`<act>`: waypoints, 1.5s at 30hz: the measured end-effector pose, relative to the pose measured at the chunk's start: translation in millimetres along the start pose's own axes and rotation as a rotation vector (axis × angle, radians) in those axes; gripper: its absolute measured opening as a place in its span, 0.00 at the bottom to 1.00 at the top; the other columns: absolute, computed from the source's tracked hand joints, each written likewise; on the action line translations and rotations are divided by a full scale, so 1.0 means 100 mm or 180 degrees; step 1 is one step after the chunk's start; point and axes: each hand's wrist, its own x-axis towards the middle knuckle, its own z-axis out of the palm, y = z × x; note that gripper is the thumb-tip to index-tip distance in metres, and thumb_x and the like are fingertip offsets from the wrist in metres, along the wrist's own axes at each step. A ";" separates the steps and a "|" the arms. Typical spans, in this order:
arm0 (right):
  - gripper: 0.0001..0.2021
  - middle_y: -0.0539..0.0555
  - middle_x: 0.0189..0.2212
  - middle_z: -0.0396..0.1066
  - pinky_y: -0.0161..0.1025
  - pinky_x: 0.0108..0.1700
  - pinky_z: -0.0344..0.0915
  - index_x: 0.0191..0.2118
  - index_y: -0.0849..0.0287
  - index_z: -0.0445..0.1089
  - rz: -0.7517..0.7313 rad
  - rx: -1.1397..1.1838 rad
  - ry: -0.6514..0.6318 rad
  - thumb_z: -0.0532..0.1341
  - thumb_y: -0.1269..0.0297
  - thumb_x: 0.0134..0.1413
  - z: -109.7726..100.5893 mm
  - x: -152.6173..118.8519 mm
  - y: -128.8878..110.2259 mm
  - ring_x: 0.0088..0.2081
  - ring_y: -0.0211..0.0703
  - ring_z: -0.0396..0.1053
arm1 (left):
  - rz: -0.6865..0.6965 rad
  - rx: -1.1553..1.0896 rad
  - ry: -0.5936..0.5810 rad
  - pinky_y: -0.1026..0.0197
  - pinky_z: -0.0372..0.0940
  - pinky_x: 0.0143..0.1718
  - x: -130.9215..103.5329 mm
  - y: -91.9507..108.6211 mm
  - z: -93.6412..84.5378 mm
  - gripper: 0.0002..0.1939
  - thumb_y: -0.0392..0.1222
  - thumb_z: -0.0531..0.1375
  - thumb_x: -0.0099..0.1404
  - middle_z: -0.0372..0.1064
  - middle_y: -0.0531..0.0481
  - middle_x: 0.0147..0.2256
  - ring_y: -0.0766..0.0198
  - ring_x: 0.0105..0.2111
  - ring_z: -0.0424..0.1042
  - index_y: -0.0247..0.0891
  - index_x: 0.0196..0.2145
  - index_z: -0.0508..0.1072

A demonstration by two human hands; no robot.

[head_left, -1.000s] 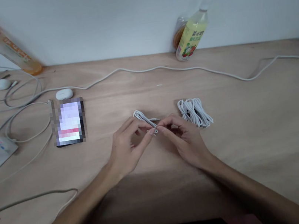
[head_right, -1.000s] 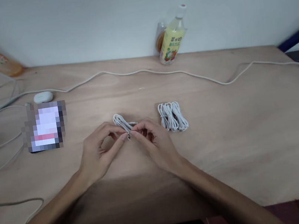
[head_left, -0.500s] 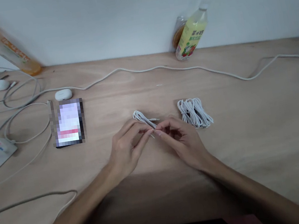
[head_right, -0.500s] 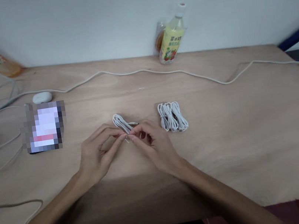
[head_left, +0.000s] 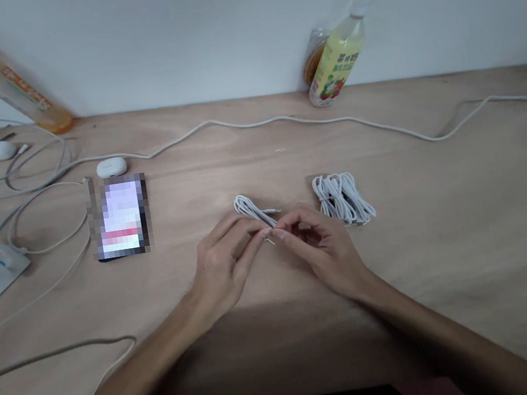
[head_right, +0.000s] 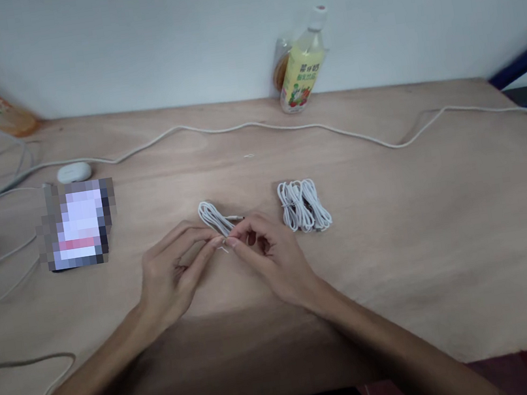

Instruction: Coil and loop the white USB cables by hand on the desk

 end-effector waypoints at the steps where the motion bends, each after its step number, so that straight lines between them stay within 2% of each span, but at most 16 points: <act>1: 0.05 0.48 0.30 0.73 0.40 0.34 0.61 0.36 0.52 0.78 0.0037 0.0032 -0.0008 0.68 0.61 0.65 0.00 0.00 -0.01 0.31 0.40 0.67 | 0.0088 0.0045 -0.0011 0.60 0.75 0.45 -0.01 -0.01 0.00 0.06 0.32 0.64 0.76 0.82 0.47 0.41 0.60 0.41 0.81 0.39 0.44 0.80; 6: 0.06 0.47 0.28 0.71 0.39 0.32 0.60 0.34 0.52 0.78 0.0187 0.0164 -0.0063 0.68 0.61 0.64 -0.01 0.01 -0.03 0.30 0.40 0.66 | 0.0272 0.0210 -0.0057 0.60 0.77 0.45 -0.03 -0.04 -0.02 0.08 0.32 0.62 0.78 0.83 0.45 0.44 0.60 0.43 0.83 0.40 0.48 0.81; 12: 0.06 0.47 0.27 0.70 0.39 0.32 0.59 0.34 0.53 0.78 0.0296 0.0252 -0.0160 0.68 0.61 0.63 -0.02 0.00 -0.04 0.29 0.39 0.65 | 0.0513 0.0414 -0.0047 0.60 0.77 0.45 -0.04 -0.06 0.00 0.05 0.33 0.62 0.78 0.80 0.46 0.41 0.61 0.41 0.81 0.39 0.47 0.78; 18: 0.06 0.46 0.27 0.69 0.39 0.32 0.60 0.34 0.53 0.77 0.0319 0.0314 -0.0224 0.67 0.60 0.64 -0.01 0.00 -0.03 0.30 0.40 0.65 | 0.0497 0.0433 -0.0097 0.61 0.76 0.45 -0.05 -0.06 0.03 0.04 0.32 0.61 0.79 0.78 0.49 0.41 0.62 0.41 0.80 0.39 0.47 0.74; 23: 0.05 0.47 0.29 0.69 0.40 0.34 0.60 0.35 0.53 0.77 0.0117 0.0062 -0.0096 0.67 0.62 0.64 0.00 -0.02 0.00 0.32 0.40 0.65 | 0.0451 0.0463 -0.0150 0.62 0.74 0.45 -0.05 -0.06 0.05 0.03 0.31 0.60 0.80 0.76 0.49 0.40 0.64 0.40 0.78 0.36 0.46 0.74; 32: 0.03 0.47 0.28 0.72 0.40 0.33 0.60 0.35 0.52 0.80 -0.0099 -0.0117 0.0139 0.68 0.65 0.62 0.00 -0.03 0.02 0.30 0.40 0.66 | 0.0369 0.0346 0.0054 0.63 0.75 0.45 -0.04 -0.03 0.06 0.02 0.32 0.64 0.77 0.79 0.48 0.40 0.64 0.40 0.80 0.35 0.45 0.76; 39: 0.06 0.49 0.29 0.77 0.41 0.34 0.61 0.38 0.53 0.83 0.0308 0.0243 0.0023 0.69 0.59 0.63 0.02 -0.01 0.07 0.31 0.42 0.68 | 0.0485 0.0372 0.0329 0.63 0.76 0.44 -0.06 -0.04 0.09 0.04 0.28 0.66 0.74 0.81 0.46 0.38 0.64 0.39 0.81 0.33 0.44 0.79; 45: 0.06 0.49 0.30 0.76 0.42 0.35 0.62 0.36 0.53 0.82 0.0418 0.0329 -0.0008 0.69 0.58 0.62 0.02 0.00 0.05 0.31 0.42 0.69 | 0.0438 0.0406 0.0349 0.62 0.76 0.41 -0.08 -0.01 0.09 0.04 0.29 0.67 0.74 0.81 0.47 0.37 0.64 0.37 0.81 0.34 0.44 0.80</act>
